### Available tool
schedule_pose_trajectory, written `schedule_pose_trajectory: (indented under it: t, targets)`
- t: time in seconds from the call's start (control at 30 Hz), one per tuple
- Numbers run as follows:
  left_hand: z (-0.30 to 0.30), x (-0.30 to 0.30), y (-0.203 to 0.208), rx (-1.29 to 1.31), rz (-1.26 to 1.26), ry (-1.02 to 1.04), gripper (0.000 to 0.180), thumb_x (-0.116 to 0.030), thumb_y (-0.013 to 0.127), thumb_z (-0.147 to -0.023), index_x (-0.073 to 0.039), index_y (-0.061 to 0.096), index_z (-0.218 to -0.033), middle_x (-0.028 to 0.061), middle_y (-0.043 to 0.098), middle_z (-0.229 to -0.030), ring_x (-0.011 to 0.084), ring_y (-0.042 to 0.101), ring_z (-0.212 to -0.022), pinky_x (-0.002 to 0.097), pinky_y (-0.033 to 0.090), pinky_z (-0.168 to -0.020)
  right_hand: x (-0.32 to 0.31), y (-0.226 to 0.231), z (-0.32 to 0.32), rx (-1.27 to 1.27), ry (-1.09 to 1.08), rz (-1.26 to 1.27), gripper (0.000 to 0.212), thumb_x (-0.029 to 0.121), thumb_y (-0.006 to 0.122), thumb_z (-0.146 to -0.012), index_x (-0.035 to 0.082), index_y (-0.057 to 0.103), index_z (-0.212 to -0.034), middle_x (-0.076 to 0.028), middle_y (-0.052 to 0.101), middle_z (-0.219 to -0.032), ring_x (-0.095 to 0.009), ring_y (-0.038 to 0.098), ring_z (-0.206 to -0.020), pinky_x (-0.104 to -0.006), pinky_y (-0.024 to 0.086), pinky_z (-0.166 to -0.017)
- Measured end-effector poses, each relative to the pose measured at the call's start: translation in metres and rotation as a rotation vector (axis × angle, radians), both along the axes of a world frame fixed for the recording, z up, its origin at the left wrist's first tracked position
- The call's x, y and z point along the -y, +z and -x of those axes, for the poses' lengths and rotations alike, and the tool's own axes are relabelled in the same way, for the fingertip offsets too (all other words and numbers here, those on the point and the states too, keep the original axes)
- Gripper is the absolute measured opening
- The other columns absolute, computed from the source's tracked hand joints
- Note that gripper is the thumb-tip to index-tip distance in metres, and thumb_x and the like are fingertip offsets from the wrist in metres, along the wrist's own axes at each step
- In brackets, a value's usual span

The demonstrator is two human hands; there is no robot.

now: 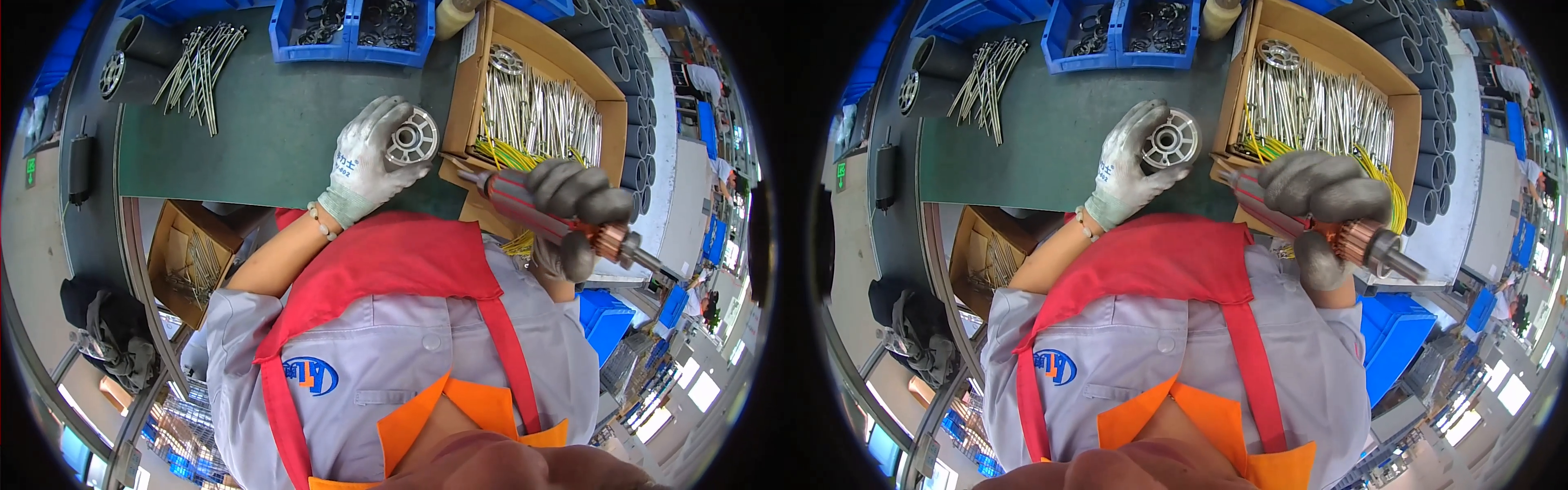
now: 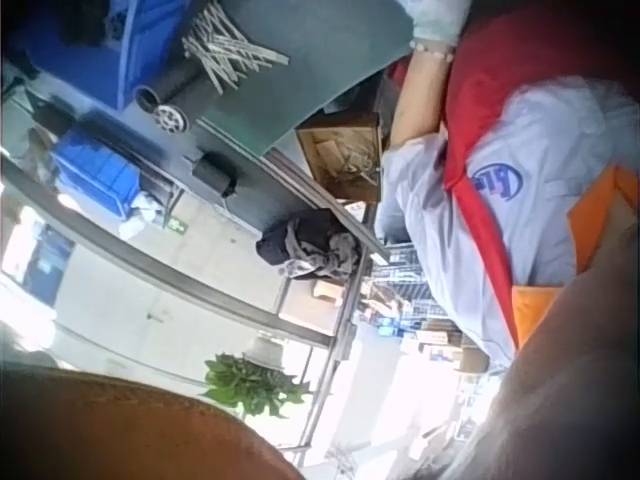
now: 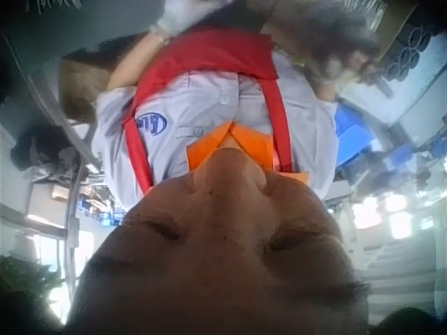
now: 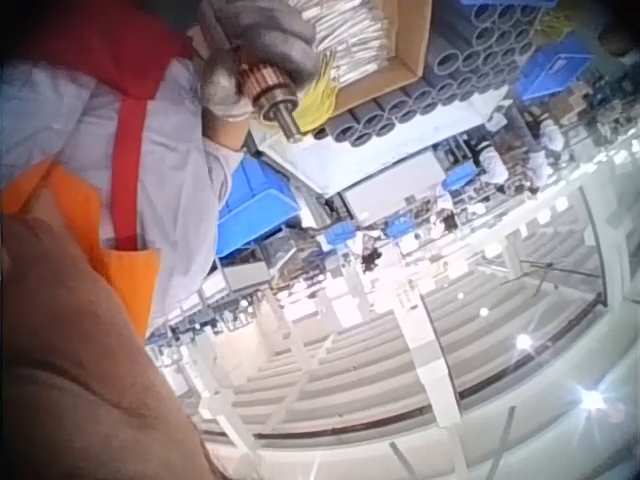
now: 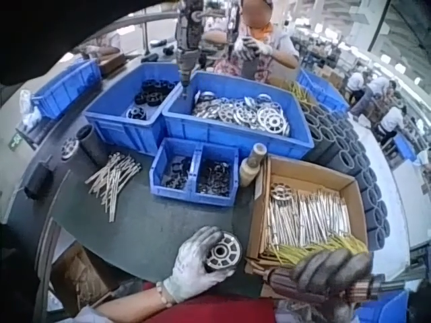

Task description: The person assembles electric motor components by inserting motor rotors into motor housings, then securing end caps with screws using a pneumatic screwdriver.

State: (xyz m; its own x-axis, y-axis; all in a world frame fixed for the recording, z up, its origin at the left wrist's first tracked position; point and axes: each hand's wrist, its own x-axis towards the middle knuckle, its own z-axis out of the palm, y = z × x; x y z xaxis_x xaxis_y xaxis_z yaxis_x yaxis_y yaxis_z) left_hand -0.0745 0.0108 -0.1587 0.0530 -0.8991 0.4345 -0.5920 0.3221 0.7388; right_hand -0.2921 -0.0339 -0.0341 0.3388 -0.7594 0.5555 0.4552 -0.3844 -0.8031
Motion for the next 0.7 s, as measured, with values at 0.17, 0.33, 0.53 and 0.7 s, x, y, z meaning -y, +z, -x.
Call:
schedule_pose_trajectory:
  t: [0.17, 0.33, 0.53, 0.7]
  targets:
    - [-0.001, 0.005, 0.004, -0.019, -0.019, -0.027, 0.074, -0.026, 0.085, -0.061, -0.002, 0.056, -0.124, 0.0193, 0.059, -0.127, 0.0384, 0.054, -0.122, 0.0472, 0.045, -0.101, 0.019, -0.006, -0.058, 0.138, 0.115, -0.061, 0.021, -0.001, 0.067, -0.079, 0.003, 0.056, -0.097, -0.013, 0.064, -0.087, -0.023, 0.064, -0.076, -0.039, 0.055, -0.071]
    - [0.0, 0.004, 0.006, -0.078, -0.065, -0.021, 0.074, -0.027, 0.085, -0.061, -0.001, 0.056, -0.124, 0.0201, 0.059, -0.126, 0.0391, 0.054, -0.122, 0.0467, 0.045, -0.101, 0.025, -0.018, -0.077, -0.187, 0.012, 0.006, 0.028, -0.004, 0.068, -0.075, 0.0, 0.059, -0.101, -0.012, 0.066, -0.092, -0.019, 0.065, -0.082, -0.0313, 0.054, -0.073]
    - [-0.002, 0.001, 0.003, -0.106, -0.041, 0.017, 0.077, -0.028, 0.084, -0.061, -0.002, 0.053, -0.127, 0.0191, 0.058, -0.128, 0.0383, 0.053, -0.123, 0.0477, 0.044, -0.101, 0.029, -0.043, -0.081, -0.411, -0.055, -0.027, 0.03, 0.004, 0.075, -0.072, 0.001, 0.062, -0.099, -0.01, 0.067, -0.094, -0.016, 0.065, -0.084, -0.0293, 0.053, -0.077]
    - [-0.002, 0.0, -0.003, -0.091, 0.001, 0.045, 0.079, -0.029, 0.084, -0.06, -0.004, 0.052, -0.128, 0.0183, 0.058, -0.128, 0.037, 0.052, -0.124, 0.047, 0.042, -0.101, 0.022, -0.054, -0.088, -0.358, -0.103, -0.087, 0.031, 0.002, 0.075, -0.071, 0.002, 0.061, -0.098, -0.01, 0.067, -0.094, -0.018, 0.065, -0.085, -0.0303, 0.053, -0.078]
